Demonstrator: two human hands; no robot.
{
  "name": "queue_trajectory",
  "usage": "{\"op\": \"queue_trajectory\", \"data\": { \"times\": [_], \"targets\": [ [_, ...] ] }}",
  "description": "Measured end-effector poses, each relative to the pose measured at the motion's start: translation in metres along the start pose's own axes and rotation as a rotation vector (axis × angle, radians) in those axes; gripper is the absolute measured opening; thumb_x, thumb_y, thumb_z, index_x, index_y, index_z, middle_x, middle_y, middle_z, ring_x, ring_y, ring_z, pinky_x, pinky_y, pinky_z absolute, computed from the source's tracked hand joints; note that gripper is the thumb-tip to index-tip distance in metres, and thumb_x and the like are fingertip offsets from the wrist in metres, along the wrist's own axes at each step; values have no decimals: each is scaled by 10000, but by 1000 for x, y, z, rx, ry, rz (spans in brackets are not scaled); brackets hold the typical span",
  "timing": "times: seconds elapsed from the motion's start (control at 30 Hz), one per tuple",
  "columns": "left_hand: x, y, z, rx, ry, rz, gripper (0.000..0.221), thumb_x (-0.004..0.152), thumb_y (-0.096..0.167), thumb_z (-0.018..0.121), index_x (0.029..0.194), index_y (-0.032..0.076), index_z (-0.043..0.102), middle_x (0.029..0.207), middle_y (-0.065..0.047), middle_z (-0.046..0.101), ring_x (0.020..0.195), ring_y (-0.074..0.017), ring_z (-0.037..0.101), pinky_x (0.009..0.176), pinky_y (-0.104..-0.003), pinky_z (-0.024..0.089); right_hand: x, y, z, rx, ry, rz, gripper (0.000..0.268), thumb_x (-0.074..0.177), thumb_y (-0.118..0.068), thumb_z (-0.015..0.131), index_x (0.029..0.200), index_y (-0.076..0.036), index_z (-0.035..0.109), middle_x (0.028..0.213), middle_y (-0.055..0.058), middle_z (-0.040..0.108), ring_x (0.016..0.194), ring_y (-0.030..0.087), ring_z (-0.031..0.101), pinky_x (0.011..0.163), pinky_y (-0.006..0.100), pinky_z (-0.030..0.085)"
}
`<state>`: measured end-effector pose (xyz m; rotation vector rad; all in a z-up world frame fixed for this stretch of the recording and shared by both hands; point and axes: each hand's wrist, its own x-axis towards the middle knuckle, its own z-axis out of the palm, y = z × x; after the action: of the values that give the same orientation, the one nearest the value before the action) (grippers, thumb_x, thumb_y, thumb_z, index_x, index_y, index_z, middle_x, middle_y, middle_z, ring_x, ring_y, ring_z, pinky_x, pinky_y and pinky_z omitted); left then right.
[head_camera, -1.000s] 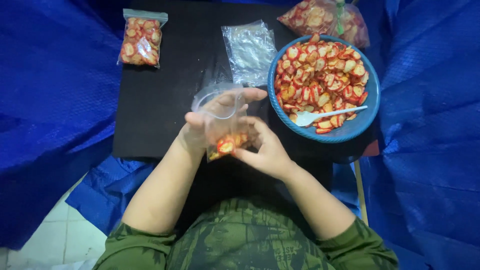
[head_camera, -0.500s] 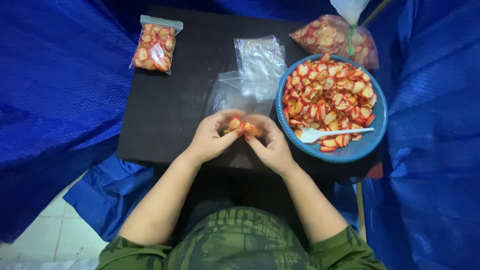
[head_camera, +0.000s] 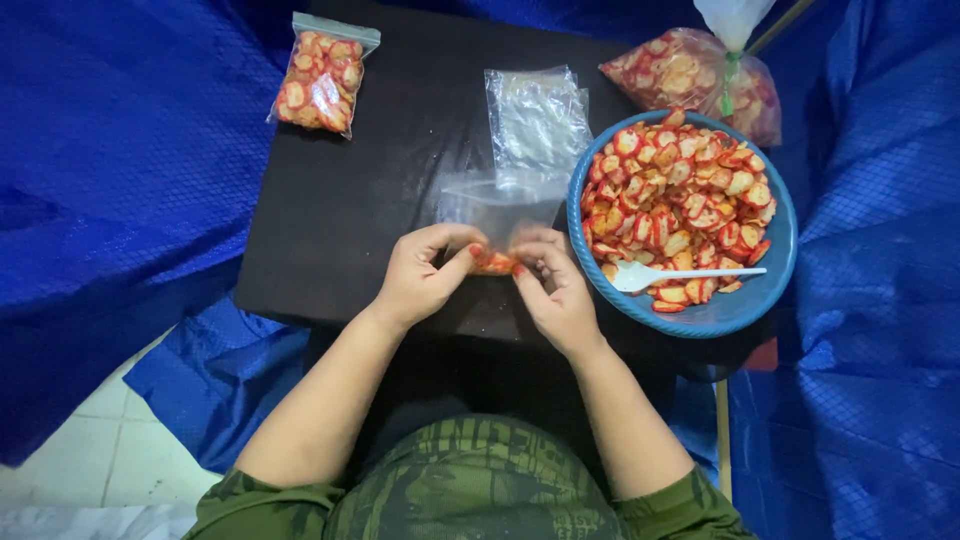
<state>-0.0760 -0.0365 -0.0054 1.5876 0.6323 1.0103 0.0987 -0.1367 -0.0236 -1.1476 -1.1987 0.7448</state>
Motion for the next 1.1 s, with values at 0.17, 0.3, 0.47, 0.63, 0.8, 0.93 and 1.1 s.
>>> {"op": "queue_trajectory", "data": {
  "times": [0.17,0.3,0.47,0.63,0.8,0.93,1.1],
  "targets": [
    [3,14,0,59,4,2,178,797,-1,692,893,110,792,707,-83,746,740,-177,740,716,-331,582,6,-18,5,-139,-13,-32,243,913,78,662,1138,-9,695,1138,107,566,1014,195,664,908,333,557],
    [3,11,-1,43,3,-45,186,834,15,668,902,133,795,694,-35,757,716,-126,733,722,-292,589,5,-17,2,-227,-30,-65,251,889,46,681,1131,-18,709,1168,161,586,1051,283,650,910,386,548],
    [2,1,-5,13,17,-56,153,873,33,679,958,106,782,734,-44,761,744,-131,731,761,-291,586,4,5,-6,-272,-40,-126,89,878,2,690,966,-9,692,1173,199,620,1133,357,628,960,425,507],
    [2,3,-8,82,-35,14,171,735,13,760,856,134,768,732,-8,742,765,-142,713,813,-302,565,2,0,-2,-330,-39,-119,123,814,32,698,902,-37,644,1189,191,625,1178,384,619,1005,450,484],
    [3,15,-6,115,-90,31,139,763,-19,706,815,105,739,734,-47,740,779,-204,717,835,-355,557,5,-8,0,-301,-16,-150,92,870,38,691,901,-49,688,1063,145,671,1094,339,671,981,412,504],
    [2,16,-13,95,-72,12,81,918,68,674,938,93,749,706,-36,739,736,-154,719,819,-316,565,6,-8,-1,-287,-27,-113,203,919,87,577,1019,-37,703,1092,147,671,1090,326,664,961,404,515],
    [-2,19,-15,119,-160,29,200,816,49,788,1004,74,727,826,-81,772,856,-221,746,890,-394,553,6,-8,-1,-277,-54,-73,252,865,98,624,1067,-27,709,1067,153,677,1038,335,672,936,428,531]
  ]
}}
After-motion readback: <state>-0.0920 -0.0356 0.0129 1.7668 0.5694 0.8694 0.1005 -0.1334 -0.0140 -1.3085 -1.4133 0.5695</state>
